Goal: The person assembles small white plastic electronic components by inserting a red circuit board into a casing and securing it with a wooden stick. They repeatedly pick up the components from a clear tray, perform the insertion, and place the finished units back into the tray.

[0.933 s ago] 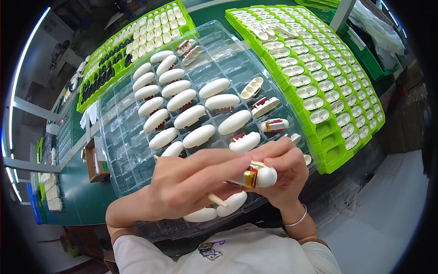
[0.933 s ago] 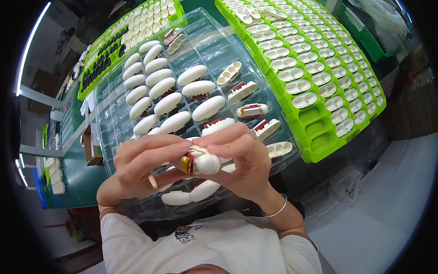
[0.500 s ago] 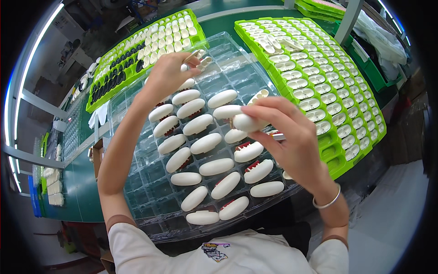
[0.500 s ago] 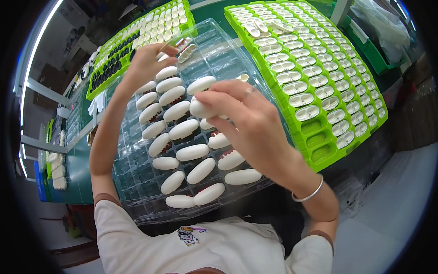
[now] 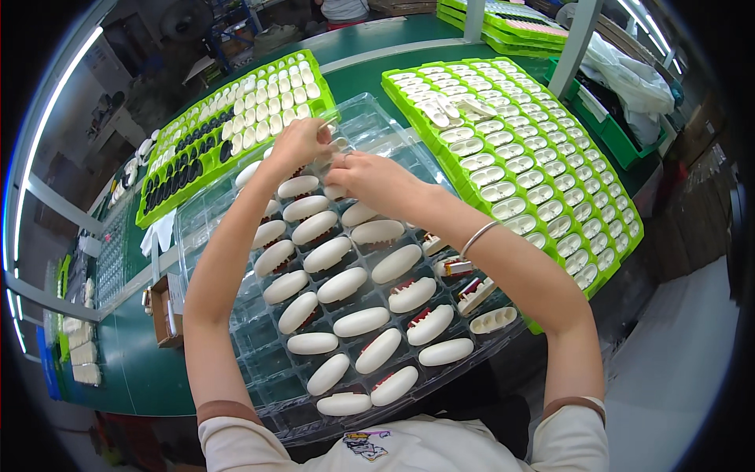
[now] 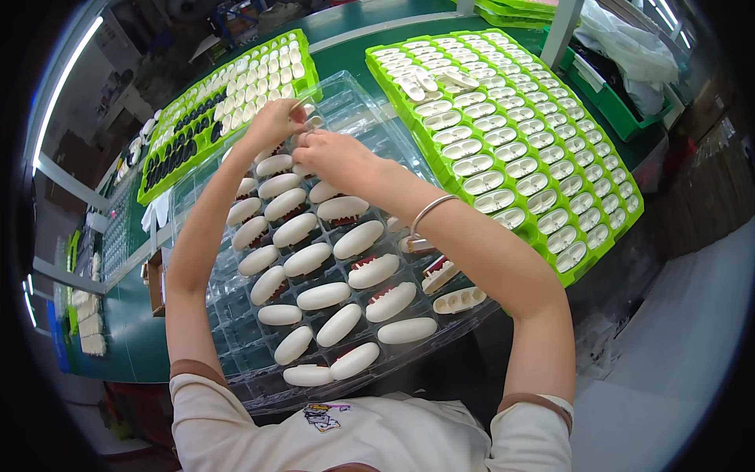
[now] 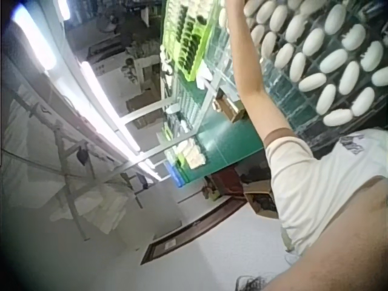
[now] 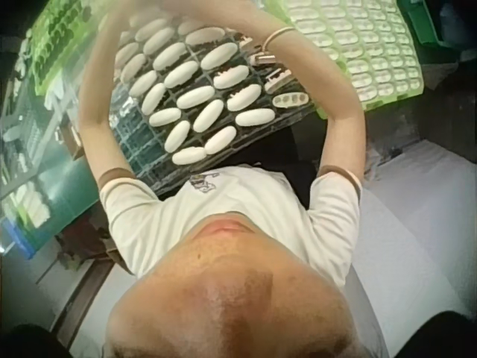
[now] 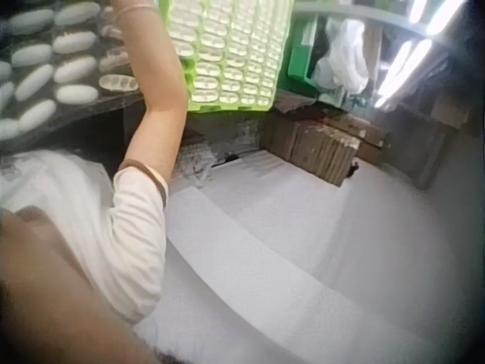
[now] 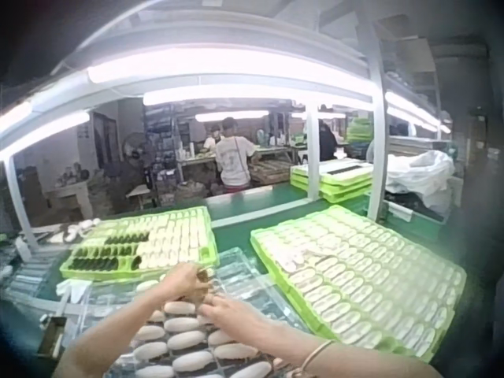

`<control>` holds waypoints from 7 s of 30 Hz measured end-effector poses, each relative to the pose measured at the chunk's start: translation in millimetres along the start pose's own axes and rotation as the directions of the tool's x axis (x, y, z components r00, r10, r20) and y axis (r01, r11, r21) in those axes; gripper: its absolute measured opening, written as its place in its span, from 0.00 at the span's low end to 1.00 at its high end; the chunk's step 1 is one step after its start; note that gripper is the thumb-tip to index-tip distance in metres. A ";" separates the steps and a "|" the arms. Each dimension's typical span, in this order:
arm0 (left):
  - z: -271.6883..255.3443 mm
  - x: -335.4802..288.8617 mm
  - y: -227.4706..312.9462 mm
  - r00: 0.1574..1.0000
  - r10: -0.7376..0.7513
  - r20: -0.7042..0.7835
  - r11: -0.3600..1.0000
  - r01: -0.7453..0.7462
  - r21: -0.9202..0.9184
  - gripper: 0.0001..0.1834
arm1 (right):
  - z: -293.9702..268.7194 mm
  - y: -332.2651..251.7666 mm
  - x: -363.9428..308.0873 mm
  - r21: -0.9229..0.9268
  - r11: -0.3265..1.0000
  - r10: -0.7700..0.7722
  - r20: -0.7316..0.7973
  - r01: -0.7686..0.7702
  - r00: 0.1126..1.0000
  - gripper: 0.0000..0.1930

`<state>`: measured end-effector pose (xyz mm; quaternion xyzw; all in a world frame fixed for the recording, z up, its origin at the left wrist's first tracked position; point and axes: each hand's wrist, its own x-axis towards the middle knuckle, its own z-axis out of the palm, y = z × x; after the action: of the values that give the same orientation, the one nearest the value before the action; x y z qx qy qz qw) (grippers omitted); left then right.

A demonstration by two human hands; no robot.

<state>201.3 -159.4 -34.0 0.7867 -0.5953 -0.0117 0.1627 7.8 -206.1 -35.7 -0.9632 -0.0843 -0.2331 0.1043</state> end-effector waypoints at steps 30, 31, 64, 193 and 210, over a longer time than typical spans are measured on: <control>-51.3 -175.4 177.8 0.913 0.186 0.364 0.271 0.308 -0.912 0.16 | -95.1 -111.8 -143.4 0.935 -0.204 0.395 0.351 -0.292 0.849 0.27; -52.9 -178.7 174.1 0.930 0.150 0.335 0.229 0.297 -0.927 0.17 | -105.2 -104.6 -148.8 0.940 0.008 0.516 0.288 -0.340 0.807 0.20; -63.9 -205.1 164.1 0.927 0.277 0.255 0.709 -0.018 -0.705 0.23 | -64.0 -122.9 -133.9 0.976 -0.082 0.697 0.202 -0.204 0.689 0.10; -54.5 -192.2 156.1 0.951 0.282 -0.125 0.685 -0.291 -0.668 0.29 | -44.9 -149.2 -112.7 0.739 -0.650 0.503 0.246 0.175 0.829 0.23; -130.2 -253.0 -21.6 0.813 -0.436 -0.386 0.777 0.556 0.295 0.09 | -38.0 -151.3 -110.6 0.841 -0.486 0.769 0.282 0.238 0.574 0.20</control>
<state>175.4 115.2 39.1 0.9254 -0.3223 0.1832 0.0789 -137.5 -81.9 -29.8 -0.2528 0.1379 -0.2957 0.9108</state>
